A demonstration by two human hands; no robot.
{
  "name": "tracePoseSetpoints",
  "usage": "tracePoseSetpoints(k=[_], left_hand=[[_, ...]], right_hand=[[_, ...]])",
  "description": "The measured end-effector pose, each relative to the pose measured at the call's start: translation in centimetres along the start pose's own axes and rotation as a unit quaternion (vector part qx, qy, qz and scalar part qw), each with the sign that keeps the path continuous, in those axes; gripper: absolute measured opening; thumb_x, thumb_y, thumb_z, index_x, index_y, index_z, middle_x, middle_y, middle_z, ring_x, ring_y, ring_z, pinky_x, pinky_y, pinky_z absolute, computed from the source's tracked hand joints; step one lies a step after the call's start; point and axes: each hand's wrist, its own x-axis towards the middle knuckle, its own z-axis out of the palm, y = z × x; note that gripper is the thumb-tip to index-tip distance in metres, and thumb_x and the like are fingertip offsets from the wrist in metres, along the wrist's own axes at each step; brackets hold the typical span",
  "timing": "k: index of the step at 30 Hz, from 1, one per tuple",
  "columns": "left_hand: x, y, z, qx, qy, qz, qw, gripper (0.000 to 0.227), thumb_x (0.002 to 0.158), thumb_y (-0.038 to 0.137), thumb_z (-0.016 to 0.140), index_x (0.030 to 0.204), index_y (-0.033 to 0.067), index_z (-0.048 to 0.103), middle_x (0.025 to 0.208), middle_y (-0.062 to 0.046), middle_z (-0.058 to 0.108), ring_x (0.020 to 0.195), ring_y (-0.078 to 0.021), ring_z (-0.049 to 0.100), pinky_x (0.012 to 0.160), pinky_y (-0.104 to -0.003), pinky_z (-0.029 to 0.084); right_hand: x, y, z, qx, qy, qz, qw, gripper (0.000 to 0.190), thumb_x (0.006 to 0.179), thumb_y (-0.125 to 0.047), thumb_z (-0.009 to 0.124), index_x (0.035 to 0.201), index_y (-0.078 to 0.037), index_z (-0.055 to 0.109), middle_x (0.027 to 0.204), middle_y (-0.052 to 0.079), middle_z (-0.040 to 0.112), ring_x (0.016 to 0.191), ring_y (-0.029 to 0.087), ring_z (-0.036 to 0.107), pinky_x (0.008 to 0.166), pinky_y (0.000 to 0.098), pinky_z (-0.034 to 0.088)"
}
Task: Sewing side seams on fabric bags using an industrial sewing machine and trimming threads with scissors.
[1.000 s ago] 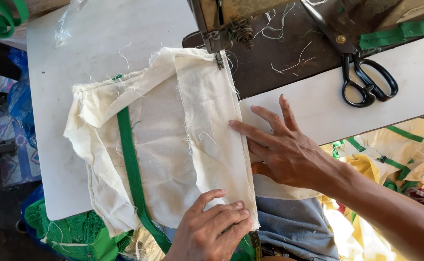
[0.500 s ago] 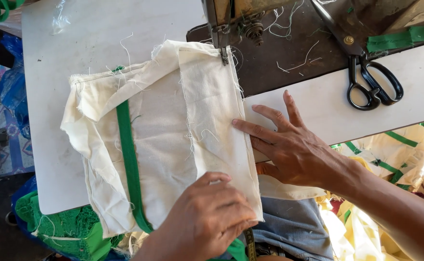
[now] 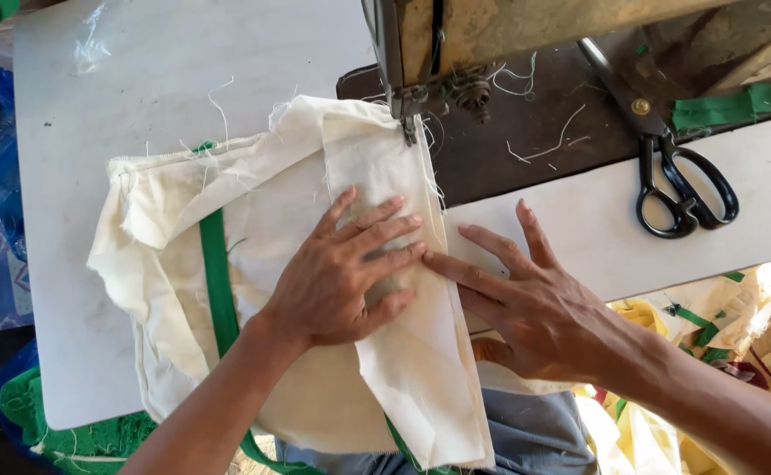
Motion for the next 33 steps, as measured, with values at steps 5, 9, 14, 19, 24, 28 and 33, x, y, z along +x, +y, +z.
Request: tracePoseSetpoints(k=[5,9,14,19,24,28,33], left_hand=[[0.2,0.7,0.1,-0.023,-0.004,-0.026,0.999,0.051,0.096,0.041,0.048,0.125,0.0062,0.072,0.141,-0.018,0.063,0.142,-0.036,0.05,0.121,-0.069,0.021],[0.2,0.8,-0.1,-0.049,0.005,-0.028,0.998,0.048,0.096,0.037,0.051,0.125,0.0042,0.071,0.142,-0.018,0.062,0.143,-0.0391,0.047,0.12,-0.072,0.018],[1.2,-1.9,0.0,-0.033,-0.004,-0.018,0.999,0.051,0.094,0.038,0.053,0.129,0.0061,0.07,0.144,-0.016,0.061,0.144,-0.0386,0.046,0.119,-0.076,0.015],[2.7,-5.0,-0.2,-0.037,-0.001,-0.015,0.999,0.051,0.09,0.035,0.058,0.13,0.0056,0.069,0.145,-0.016,0.06,0.146,-0.0355,0.043,0.121,-0.074,0.013],[3.6,-8.3,0.0,0.019,-0.012,-0.003,1.0,0.051,0.092,0.04,0.061,0.134,0.0117,0.066,0.142,-0.018,0.054,0.132,-0.0359,0.058,0.123,-0.071,0.013],[4.3,-8.6,-0.7,-0.021,0.01,-0.013,1.0,0.049,0.085,0.033,0.068,0.13,0.0132,0.071,0.14,-0.017,0.059,0.122,-0.0363,0.066,0.124,-0.066,0.016],[7.5,-9.6,-0.7,0.115,0.159,-0.084,0.977,0.035,0.093,0.002,0.078,0.122,0.008,0.06,0.117,-0.015,0.055,0.08,-0.0382,0.062,0.064,-0.048,0.053]], right_hand=[[-0.3,0.5,0.0,0.014,-0.011,0.001,1.0,0.066,0.068,-0.053,0.087,0.114,-0.01,0.071,0.161,0.003,0.041,0.137,0.047,0.042,0.113,0.0833,0.013],[-0.4,0.5,0.1,0.026,-0.019,0.01,0.999,0.05,0.074,-0.055,0.08,0.102,-0.015,0.076,0.161,0.002,0.041,0.139,0.046,0.039,0.111,0.0855,0.012],[0.7,2.7,0.2,-0.012,-0.006,-0.005,1.0,0.048,0.086,-0.053,0.065,0.114,-0.015,0.07,0.161,0.001,0.041,0.143,0.043,0.037,0.114,0.0802,0.011],[2.7,5.6,0.2,-0.03,-0.024,0.011,0.999,0.073,0.083,-0.069,0.064,0.136,-0.019,0.062,0.165,-0.004,0.036,0.147,0.039,0.033,0.117,0.0769,0.009],[5.1,7.6,-0.3,-0.05,-0.08,0.025,0.995,0.071,0.083,-0.064,0.067,0.137,-0.019,0.059,0.167,0.001,0.034,0.124,0.034,0.047,0.093,0.066,0.032],[5.5,7.7,-0.2,-0.049,-0.04,0.008,0.998,0.077,0.084,-0.066,0.066,0.143,-0.018,0.056,0.165,0.0,0.038,0.141,0.036,0.041,0.11,0.0782,0.016],[5.2,7.5,0.0,-0.037,-0.04,0.027,0.998,0.078,0.087,-0.064,0.061,0.149,-0.019,0.052,0.167,0.0,0.034,0.148,0.044,0.033,0.111,0.0851,0.008]])
